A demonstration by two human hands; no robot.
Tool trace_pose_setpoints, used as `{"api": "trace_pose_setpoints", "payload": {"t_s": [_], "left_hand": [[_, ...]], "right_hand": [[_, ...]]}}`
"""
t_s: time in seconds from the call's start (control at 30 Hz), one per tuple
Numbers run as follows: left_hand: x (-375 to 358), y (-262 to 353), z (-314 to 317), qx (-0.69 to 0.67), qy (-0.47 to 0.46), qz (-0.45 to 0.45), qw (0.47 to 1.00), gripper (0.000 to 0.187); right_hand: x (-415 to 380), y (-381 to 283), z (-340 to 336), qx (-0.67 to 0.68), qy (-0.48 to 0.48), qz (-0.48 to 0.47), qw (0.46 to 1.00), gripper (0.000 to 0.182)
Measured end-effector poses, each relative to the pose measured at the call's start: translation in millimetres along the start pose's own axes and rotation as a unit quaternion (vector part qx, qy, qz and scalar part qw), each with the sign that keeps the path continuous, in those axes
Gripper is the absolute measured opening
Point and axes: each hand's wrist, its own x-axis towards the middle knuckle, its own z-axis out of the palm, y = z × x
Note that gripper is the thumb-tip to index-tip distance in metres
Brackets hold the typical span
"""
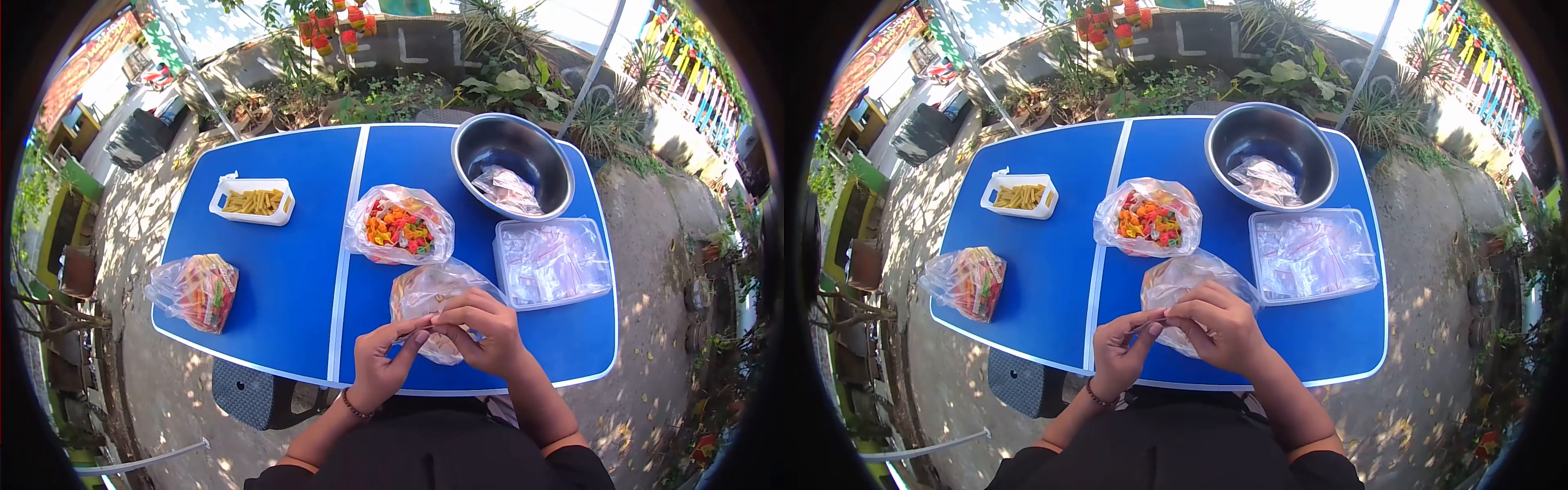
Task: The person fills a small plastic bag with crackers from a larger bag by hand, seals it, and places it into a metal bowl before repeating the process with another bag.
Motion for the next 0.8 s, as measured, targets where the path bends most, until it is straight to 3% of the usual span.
{"api": "trace_pose_setpoints", "payload": {"t_s": [0.27,0.37,0.47,0.57,0.67,0.8], "left_hand": [[1,0,2,0.075,0.029,-0.019,0.997,0.022],[3,0,3,0.111,0.022,0.011,0.993,0.024],[4,1,1,0.118,0.024,-0.006,0.993,0.021],[5,1,1,0.100,0.032,-0.021,0.994,0.022],[6,6,1,0.096,0.031,-0.019,0.995,0.023],[4,-1,-1,0.095,0.032,-0.029,0.995,0.023]], "right_hand": [[2,-8,-7,-0.004,-0.005,-0.021,1.000,0.024],[-6,-6,-11,0.013,0.009,0.072,0.997,0.022],[-12,13,-13,-0.048,-0.028,0.161,0.985,0.016],[-24,33,-5,-0.127,-0.135,0.165,0.969,0.015],[-27,31,9,-0.192,-0.138,0.123,0.964,0.017],[-26,24,18,-0.204,-0.146,0.150,0.956,0.018]]}}
